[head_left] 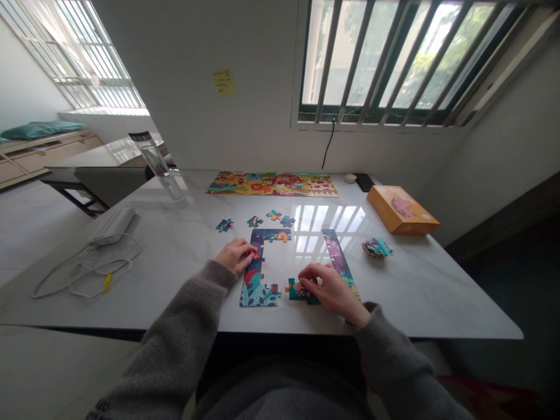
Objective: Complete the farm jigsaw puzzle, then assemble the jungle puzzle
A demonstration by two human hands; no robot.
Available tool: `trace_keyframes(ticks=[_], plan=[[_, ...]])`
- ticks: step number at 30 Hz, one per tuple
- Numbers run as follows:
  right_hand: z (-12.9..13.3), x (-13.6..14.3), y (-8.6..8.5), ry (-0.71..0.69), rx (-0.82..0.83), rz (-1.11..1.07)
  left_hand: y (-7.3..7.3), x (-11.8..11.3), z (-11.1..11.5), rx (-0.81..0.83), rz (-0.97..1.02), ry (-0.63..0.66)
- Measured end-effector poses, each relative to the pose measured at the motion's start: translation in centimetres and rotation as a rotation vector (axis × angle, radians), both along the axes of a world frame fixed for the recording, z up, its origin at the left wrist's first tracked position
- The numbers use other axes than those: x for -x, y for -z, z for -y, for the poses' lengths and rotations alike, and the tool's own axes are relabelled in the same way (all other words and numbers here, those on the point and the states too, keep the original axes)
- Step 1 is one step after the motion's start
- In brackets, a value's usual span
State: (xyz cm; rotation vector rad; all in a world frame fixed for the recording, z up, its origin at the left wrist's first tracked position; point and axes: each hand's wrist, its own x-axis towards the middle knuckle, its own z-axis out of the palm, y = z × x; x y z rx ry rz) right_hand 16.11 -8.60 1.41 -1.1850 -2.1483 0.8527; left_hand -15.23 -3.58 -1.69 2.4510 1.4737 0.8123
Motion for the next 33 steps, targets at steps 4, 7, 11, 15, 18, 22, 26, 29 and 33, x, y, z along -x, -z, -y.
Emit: trace_keyframes(ticks=[4, 7, 11, 15, 18, 22, 26, 29, 33], plan=[[0.1, 0.3, 0.2, -0.014, 0.024, 0.011, -0.7, -2.7, 2.1, -0.068, 0.060, 0.026], [0.4, 0.3, 0.6, 0.000, -0.033, 0.067, -1.1, -6.2, 4.9, -0.057, 0.024, 0.183], [0.9, -1.0, 0.7, 0.064, -0.201, 0.136, -0.8, -9.3, 7.2, 0.019, -0.095, 0.264], [2.0, -3.0, 0.8, 0.071, -0.301, 0.115, -0.2, -9.6, 7.2, 0.028, -0.113, 0.259], [3.5, -3.8, 1.3, 0.001, -0.342, 0.136, -0.1, -9.3, 7.1, 0.021, -0.108, 0.272], [5.0, -3.9, 2.0, -0.066, -0.382, 0.202, -0.4, -9.4, 7.4, 0.030, -0.096, 0.276], [5.4, -3.8, 2.3, -0.065, -0.414, 0.273, -0.4, -9.5, 7.5, 0.027, -0.103, 0.258], [5.4, -3.7, 2.4, -0.055, -0.433, 0.325, -0.3, -9.6, 7.5, 0.018, -0.115, 0.256], [5.5, -3.6, 2.4, -0.045, -0.442, 0.351, -0.3, -9.6, 7.5, 0.016, -0.127, 0.254]])
